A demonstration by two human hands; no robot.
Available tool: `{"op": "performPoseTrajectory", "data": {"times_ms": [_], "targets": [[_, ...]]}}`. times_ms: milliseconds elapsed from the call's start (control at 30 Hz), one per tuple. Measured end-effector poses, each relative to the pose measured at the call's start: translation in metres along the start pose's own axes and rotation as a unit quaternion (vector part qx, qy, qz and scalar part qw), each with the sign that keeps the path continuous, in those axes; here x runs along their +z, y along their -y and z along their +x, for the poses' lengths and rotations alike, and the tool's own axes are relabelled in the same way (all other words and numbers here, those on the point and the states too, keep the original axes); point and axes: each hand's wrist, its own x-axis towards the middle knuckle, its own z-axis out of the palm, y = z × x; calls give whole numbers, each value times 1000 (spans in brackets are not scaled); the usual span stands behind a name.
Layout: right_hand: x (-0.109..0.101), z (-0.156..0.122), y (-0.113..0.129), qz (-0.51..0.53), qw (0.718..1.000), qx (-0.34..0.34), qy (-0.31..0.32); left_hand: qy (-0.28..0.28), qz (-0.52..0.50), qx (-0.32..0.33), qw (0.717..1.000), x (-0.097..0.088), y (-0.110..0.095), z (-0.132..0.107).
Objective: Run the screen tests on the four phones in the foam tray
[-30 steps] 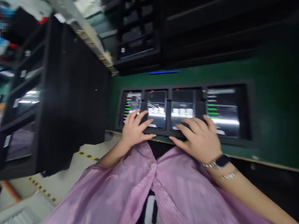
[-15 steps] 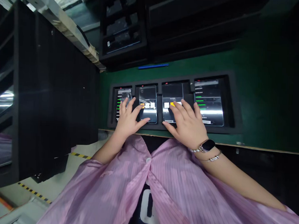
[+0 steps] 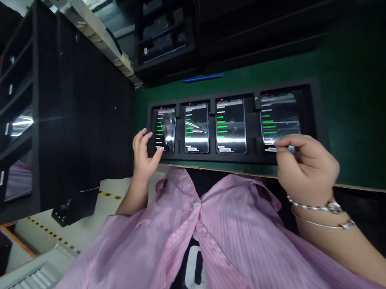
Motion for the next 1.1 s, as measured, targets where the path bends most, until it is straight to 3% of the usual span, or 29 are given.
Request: {"op": "performPoseTrajectory", "data": {"times_ms": [233, 367, 567, 700, 867, 1000, 1100], "targets": [[-10, 6, -30, -74, 992, -99, -3, 53, 43, -35, 997, 8, 17, -22], [-20, 7, -51, -137, 984, -111, -6, 73, 51, -24, 996, 8, 21, -24], [-29, 13, -43, -166, 962, -172, 128, 77, 56, -3, 995, 10, 31, -7], [-27, 12, -45, -186, 953, -173, 166, 81, 54, -4, 995, 14, 35, 3], [-28, 9, -46, -176, 951, -174, 188, 104, 91, -12, 990, 5, 22, 3], [-32, 11, -47, -189, 938, -226, 180, 73, 71, 61, 993, -2, 13, 2], [-34, 10, -50, -221, 924, -259, 176, 90, 70, 108, 988, -1, 12, 1]]}}
